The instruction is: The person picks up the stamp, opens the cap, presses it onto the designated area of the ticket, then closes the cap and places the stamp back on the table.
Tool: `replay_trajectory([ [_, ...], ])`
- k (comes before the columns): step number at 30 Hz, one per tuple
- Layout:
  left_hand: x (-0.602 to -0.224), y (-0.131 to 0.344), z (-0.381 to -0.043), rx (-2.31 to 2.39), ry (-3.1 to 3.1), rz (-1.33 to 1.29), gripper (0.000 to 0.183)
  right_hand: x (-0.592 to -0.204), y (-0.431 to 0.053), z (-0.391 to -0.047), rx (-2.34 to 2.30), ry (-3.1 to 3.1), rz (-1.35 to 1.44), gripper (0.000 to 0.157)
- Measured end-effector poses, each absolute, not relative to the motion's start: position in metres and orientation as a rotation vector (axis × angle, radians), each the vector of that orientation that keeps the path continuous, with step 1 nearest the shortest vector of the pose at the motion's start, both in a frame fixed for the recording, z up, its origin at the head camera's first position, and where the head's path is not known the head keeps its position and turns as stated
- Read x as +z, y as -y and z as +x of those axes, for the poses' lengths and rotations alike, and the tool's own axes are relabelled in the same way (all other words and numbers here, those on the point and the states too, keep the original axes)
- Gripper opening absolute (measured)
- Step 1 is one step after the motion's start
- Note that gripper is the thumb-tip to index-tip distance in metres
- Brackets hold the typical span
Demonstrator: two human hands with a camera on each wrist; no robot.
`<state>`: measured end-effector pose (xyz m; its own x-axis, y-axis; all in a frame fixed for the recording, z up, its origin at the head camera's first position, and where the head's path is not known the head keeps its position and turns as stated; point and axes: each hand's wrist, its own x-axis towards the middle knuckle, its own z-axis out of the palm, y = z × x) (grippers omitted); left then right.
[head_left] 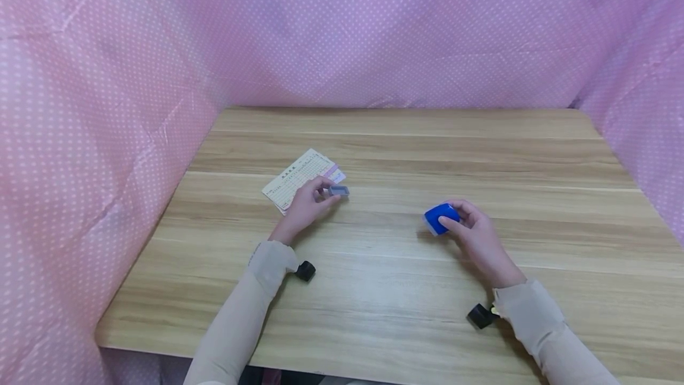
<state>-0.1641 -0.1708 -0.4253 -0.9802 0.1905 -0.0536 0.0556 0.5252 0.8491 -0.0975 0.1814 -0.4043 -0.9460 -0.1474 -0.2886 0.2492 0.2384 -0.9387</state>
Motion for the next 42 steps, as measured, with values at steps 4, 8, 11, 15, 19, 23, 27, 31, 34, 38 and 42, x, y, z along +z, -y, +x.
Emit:
replay_trajectory([
  [4,-0.425,0.168,-0.163,1.460,-2.604,0.206,0.033,-0.406,-0.180,-0.097,-1.780,-2.216,0.079,0.050],
  [8,-0.424,0.164,-0.160,1.470,-2.581,0.214,0.032,-0.408,-0.178,-0.097,-1.790,-2.233,0.076,0.049],
  [11,-0.424,0.161,-0.158,1.466,-2.574,0.255,0.030,-0.410,-0.177,-0.097,-1.790,-2.237,0.085,0.050],
  [15,-0.423,0.154,-0.154,1.489,-2.525,0.303,0.027,-0.413,-0.175,-0.098,-1.786,-2.260,0.086,0.051],
  [19,-0.424,0.149,-0.150,1.515,-2.446,0.322,0.026,-0.416,-0.174,-0.098,-1.785,-2.297,0.061,0.050],
  [23,-0.426,0.143,-0.148,1.527,-2.417,0.361,0.025,-0.419,-0.174,-0.098,-1.789,-2.314,0.040,0.050],
  [27,-0.426,0.137,-0.146,1.517,-2.425,0.383,0.026,-0.420,-0.175,-0.099,-1.792,-2.311,0.039,0.052],
  [31,-0.425,0.132,-0.143,1.493,-2.407,0.390,0.027,-0.421,-0.176,-0.099,-1.798,-2.312,0.044,0.051],
  [34,-0.425,0.128,-0.141,1.471,-2.396,0.410,0.027,-0.422,-0.176,-0.099,-1.800,-2.324,0.042,0.049],
  [38,-0.425,0.123,-0.139,1.459,-2.383,0.425,0.028,-0.423,-0.176,-0.100,-1.796,-2.337,0.029,0.050],
  [42,-0.425,0.119,-0.137,1.457,-2.377,0.417,0.028,-0.423,-0.175,-0.101,-1.794,-2.333,0.028,0.052],
])
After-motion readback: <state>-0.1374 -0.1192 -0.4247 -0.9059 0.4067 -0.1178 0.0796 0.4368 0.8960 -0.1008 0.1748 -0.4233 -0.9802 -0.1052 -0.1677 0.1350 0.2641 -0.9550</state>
